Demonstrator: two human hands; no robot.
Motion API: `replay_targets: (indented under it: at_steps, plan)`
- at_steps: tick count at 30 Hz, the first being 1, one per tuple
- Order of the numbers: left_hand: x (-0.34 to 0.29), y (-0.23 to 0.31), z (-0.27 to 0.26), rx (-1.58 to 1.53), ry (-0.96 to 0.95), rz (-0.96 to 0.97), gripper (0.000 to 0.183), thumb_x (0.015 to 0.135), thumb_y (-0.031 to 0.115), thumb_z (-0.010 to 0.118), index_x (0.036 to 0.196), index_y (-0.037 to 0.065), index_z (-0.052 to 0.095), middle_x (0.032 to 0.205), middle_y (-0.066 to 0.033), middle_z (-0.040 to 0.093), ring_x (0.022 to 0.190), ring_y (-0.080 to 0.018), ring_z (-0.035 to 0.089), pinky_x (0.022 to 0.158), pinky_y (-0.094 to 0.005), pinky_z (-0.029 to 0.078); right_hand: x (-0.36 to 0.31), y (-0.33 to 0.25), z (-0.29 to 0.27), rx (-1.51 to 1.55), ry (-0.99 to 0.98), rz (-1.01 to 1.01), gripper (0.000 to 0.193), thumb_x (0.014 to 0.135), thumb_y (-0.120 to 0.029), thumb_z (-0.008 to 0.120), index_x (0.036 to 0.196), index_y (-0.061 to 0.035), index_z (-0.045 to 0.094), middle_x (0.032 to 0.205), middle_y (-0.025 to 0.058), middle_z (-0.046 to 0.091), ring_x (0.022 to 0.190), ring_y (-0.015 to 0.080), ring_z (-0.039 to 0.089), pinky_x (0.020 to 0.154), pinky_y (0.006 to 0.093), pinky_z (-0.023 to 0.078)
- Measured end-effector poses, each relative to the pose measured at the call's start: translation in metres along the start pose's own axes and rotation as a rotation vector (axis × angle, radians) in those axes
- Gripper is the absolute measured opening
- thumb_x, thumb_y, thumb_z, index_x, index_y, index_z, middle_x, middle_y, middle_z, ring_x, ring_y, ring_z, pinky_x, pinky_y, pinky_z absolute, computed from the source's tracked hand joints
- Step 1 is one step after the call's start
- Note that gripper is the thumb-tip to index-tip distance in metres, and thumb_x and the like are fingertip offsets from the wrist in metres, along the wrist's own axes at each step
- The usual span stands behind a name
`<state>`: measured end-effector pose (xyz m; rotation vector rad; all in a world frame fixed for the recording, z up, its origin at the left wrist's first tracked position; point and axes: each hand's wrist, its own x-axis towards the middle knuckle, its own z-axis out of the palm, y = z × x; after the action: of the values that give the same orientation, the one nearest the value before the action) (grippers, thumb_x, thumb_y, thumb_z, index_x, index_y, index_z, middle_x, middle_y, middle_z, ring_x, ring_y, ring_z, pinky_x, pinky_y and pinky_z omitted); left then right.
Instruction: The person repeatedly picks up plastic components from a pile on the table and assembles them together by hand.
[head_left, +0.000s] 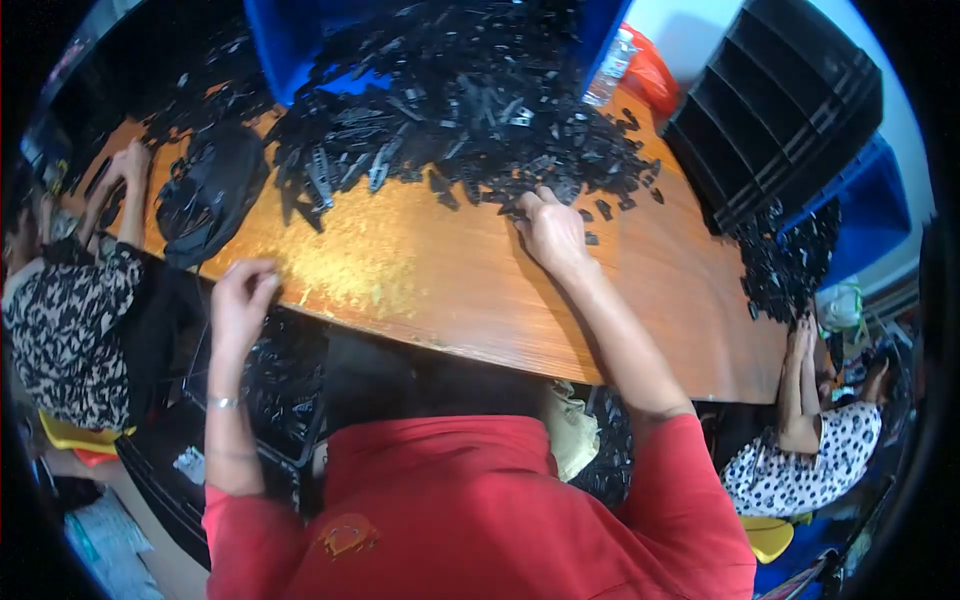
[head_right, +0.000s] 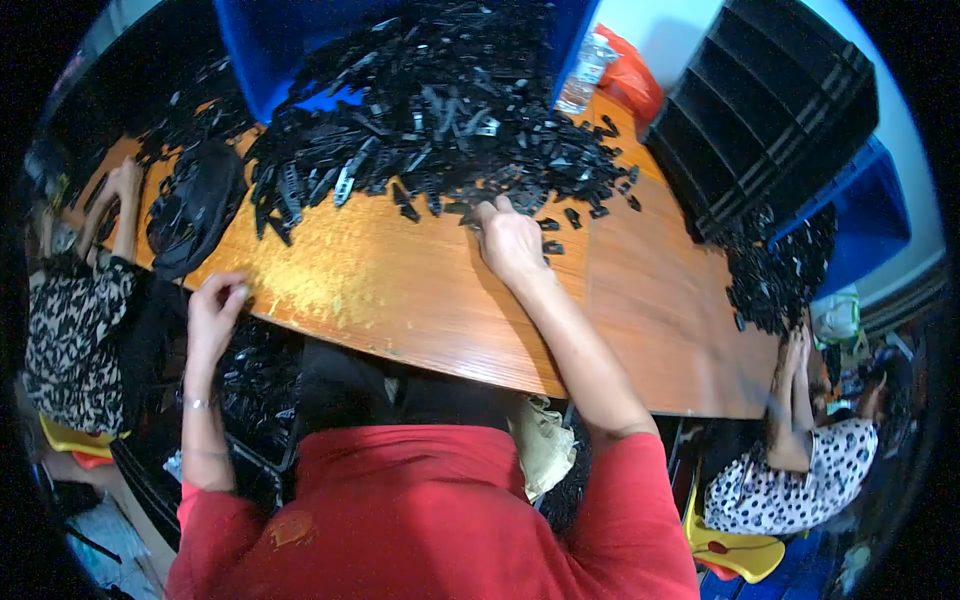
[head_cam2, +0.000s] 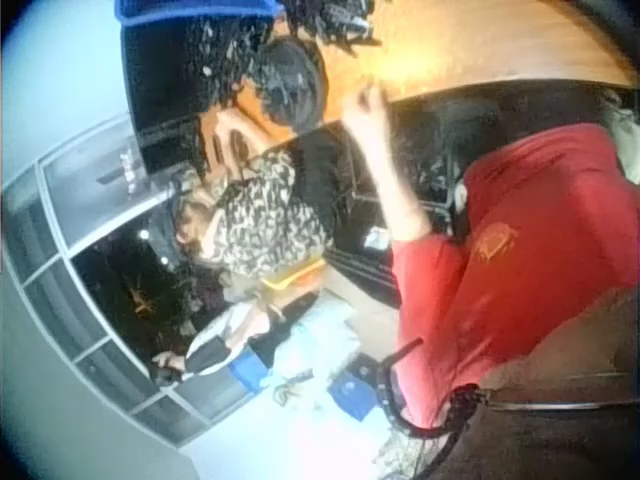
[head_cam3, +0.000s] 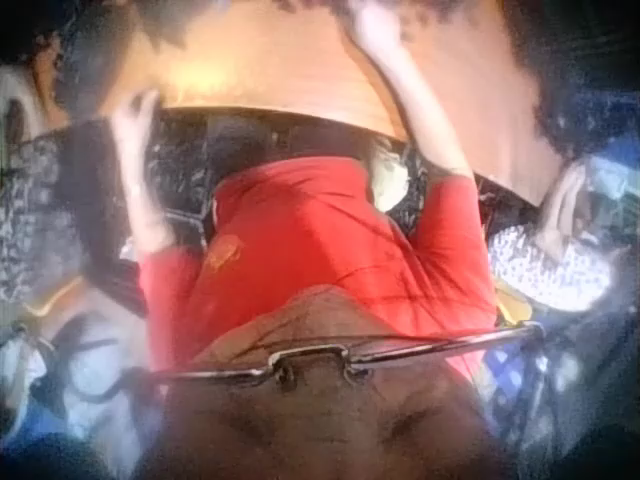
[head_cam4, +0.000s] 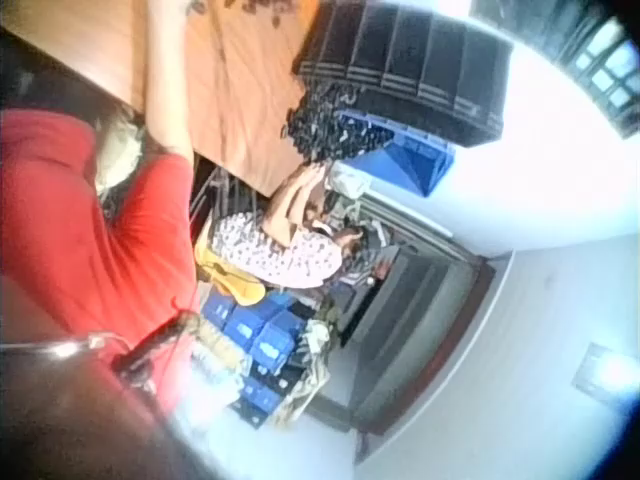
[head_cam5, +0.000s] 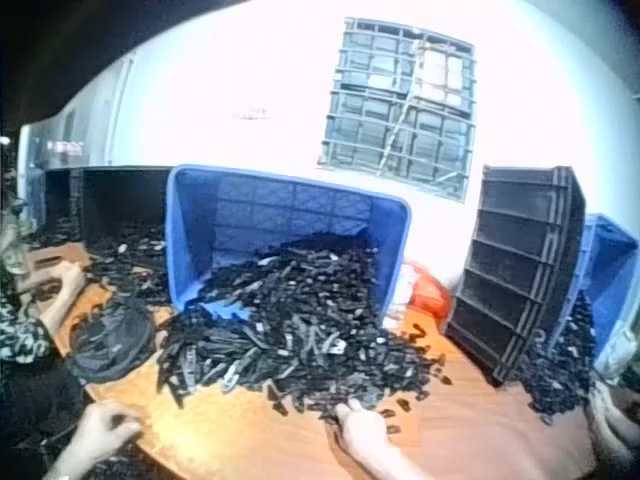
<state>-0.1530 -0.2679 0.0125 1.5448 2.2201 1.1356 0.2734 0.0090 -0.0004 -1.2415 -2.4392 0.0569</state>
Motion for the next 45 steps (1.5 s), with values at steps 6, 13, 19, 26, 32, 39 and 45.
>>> replay_targets:
  at_steps: [6,13,19,26,32,39,45]
  plan:
    - [0.061,0.014,0.051,0.186,0.126,0.256,0.025,0.089,0.005,0.082,0.114,0.005,0.079,0.106,-0.0162,0.073,0.108,-0.0396,0.071,0.095,-0.0487,0.057,-0.008,-0.024,-0.021,0.200,0.023,-0.149,0.022,0.090,-0.013,0.087,0.105,-0.0051,0.074,0.111,0.0149,0.072,0.092,0.0415,0.076,0.079,0.0518,0.062]
    - [0.092,0.016,0.059,0.422,0.065,0.348,0.034,0.087,-0.003,0.081,0.120,0.005,0.078,0.122,-0.0129,0.069,0.124,-0.0369,0.064,0.106,-0.0470,0.056,-0.007,-0.070,-0.017,0.327,-0.062,-0.108,0.026,0.099,-0.009,0.080,0.117,-0.0024,0.063,0.106,0.0267,0.078,0.094,0.0473,0.077,0.079,0.0531,0.061]
    - [0.094,0.023,0.054,0.469,0.026,0.401,0.022,0.088,0.004,0.086,0.105,0.004,0.072,0.113,-0.0116,0.069,0.114,-0.0367,0.065,0.098,-0.0478,0.055,-0.018,-0.093,-0.011,0.499,-0.211,-0.275,0.026,0.097,-0.006,0.078,0.124,-0.0054,0.075,0.112,0.0194,0.079,0.105,0.0421,0.077,0.087,0.0482,0.061]
    - [0.057,0.034,0.065,0.366,0.020,0.451,0.022,0.088,0.011,0.087,0.102,0.005,0.070,0.104,-0.0110,0.068,0.103,-0.0349,0.067,0.091,-0.0468,0.053,-0.023,-0.103,-0.011,0.178,-0.282,-0.333,0.027,0.094,-0.010,0.080,0.121,-0.0054,0.078,0.110,0.0178,0.076,0.098,0.0412,0.075,0.083,0.0515,0.061]
    - [0.027,0.041,0.069,0.191,-0.007,0.477,0.023,0.087,0.003,0.085,0.103,0.006,0.070,0.102,-0.0099,0.069,0.099,-0.0352,0.067,0.087,-0.0454,0.056,-0.014,-0.123,-0.010,0.321,-0.232,-0.330,0.018,0.096,-0.011,0.079,0.113,-0.0049,0.079,0.099,0.0196,0.077,0.092,0.0417,0.076,0.082,0.0510,0.061]
    - [0.018,0.028,0.069,0.174,0.049,0.273,0.026,0.083,0.009,0.093,0.104,0.002,0.080,0.108,-0.0127,0.074,0.106,-0.0354,0.068,0.094,-0.0458,0.054,0.019,-0.185,0.039,0.561,-0.093,-0.278,0.029,0.091,-0.016,0.089,0.117,-0.0071,0.080,0.102,0.0140,0.077,0.089,0.0357,0.077,0.079,0.0459,0.060]
    - [0.019,0.027,0.072,0.125,0.072,0.251,0.019,0.083,0.009,0.092,0.098,0.006,0.081,0.102,-0.0110,0.072,0.105,-0.0356,0.067,0.093,-0.0474,0.055,0.031,-0.182,0.069,0.614,-0.064,-0.267,0.024,0.086,-0.014,0.092,0.107,-0.0076,0.085,0.097,0.0110,0.073,0.086,0.0344,0.074,0.077,0.0450,0.058]
